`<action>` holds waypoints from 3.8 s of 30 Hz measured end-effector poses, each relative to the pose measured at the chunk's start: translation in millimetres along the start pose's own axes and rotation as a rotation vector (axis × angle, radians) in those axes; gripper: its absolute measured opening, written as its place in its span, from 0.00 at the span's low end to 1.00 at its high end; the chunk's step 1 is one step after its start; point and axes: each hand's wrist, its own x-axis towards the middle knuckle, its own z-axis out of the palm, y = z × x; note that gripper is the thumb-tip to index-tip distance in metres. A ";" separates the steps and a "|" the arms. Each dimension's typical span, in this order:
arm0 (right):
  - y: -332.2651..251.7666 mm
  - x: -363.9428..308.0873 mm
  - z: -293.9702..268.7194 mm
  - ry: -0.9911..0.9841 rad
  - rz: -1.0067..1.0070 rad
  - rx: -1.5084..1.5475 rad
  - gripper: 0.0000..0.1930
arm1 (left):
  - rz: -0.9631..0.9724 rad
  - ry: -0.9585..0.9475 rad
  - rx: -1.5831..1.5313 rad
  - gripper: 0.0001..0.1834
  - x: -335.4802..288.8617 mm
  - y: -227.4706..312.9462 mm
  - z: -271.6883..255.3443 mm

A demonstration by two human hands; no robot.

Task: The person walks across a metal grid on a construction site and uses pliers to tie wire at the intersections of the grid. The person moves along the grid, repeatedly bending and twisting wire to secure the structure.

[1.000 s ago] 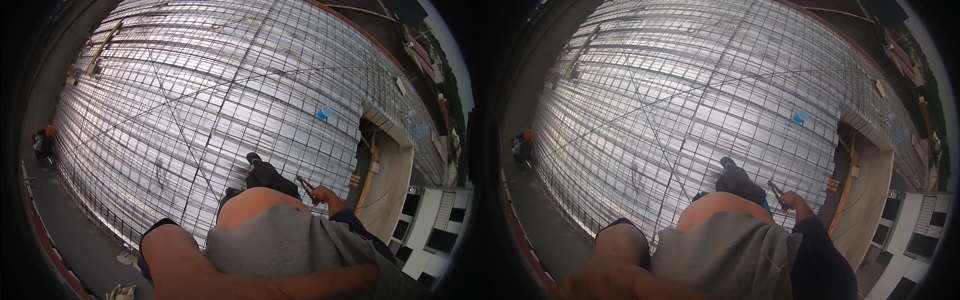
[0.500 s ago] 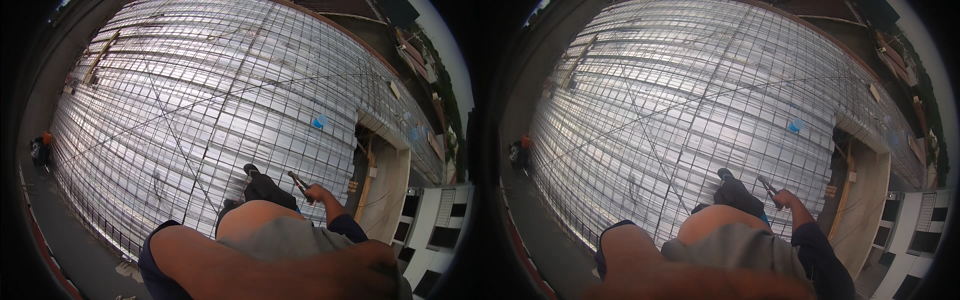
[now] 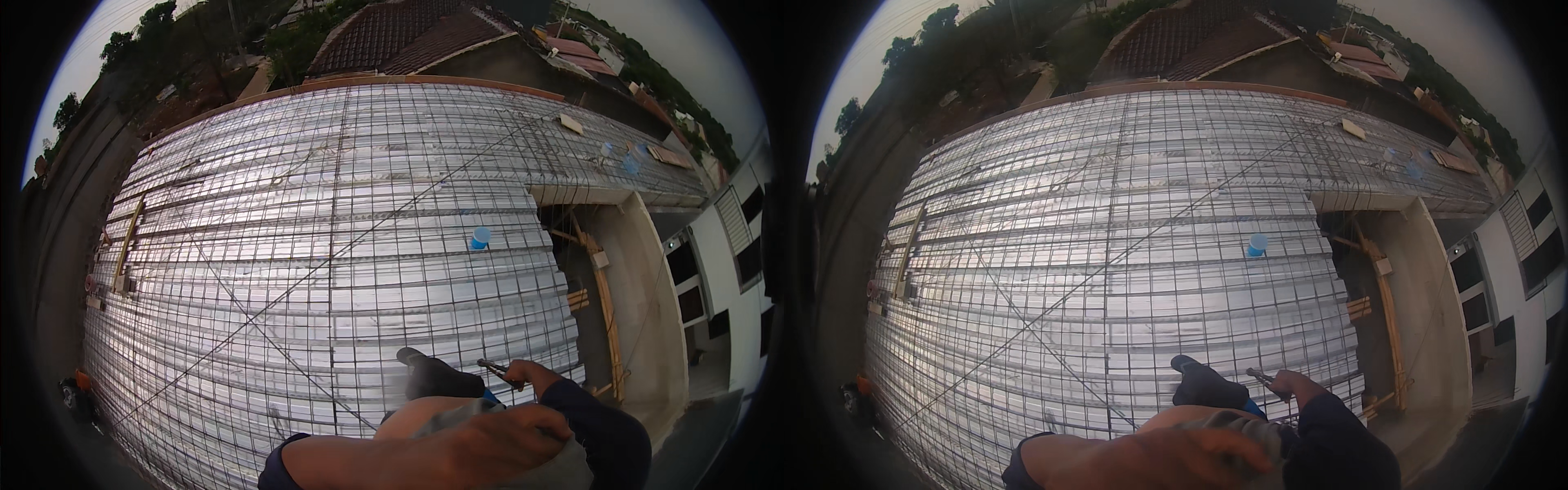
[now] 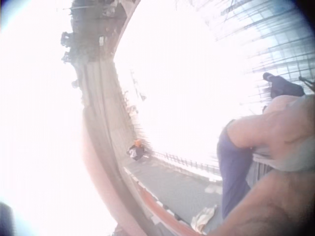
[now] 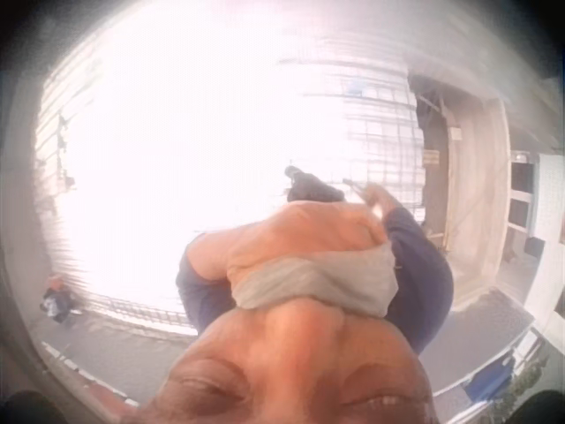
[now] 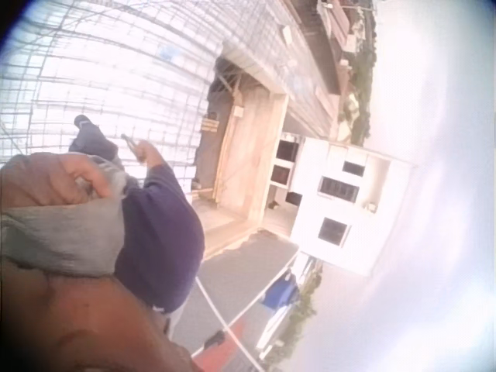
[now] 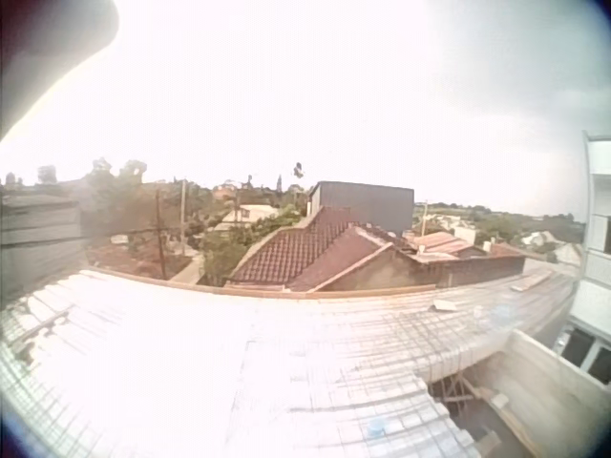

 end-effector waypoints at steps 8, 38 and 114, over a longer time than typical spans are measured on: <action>-31.8 -40.6 11.5 0.059 0.249 0.510 0.12 | -0.154 -0.095 -0.084 0.24 -4.4 -28.0 2.3; -34.9 -65.8 6.8 0.107 0.279 0.617 0.20 | -1.308 0.948 0.231 0.23 -247.9 -173.0 -12.7; -330.4 59.5 -267.0 -0.202 -0.829 -0.698 0.17 | -1.214 1.971 -0.355 0.32 -123.9 -199.0 206.1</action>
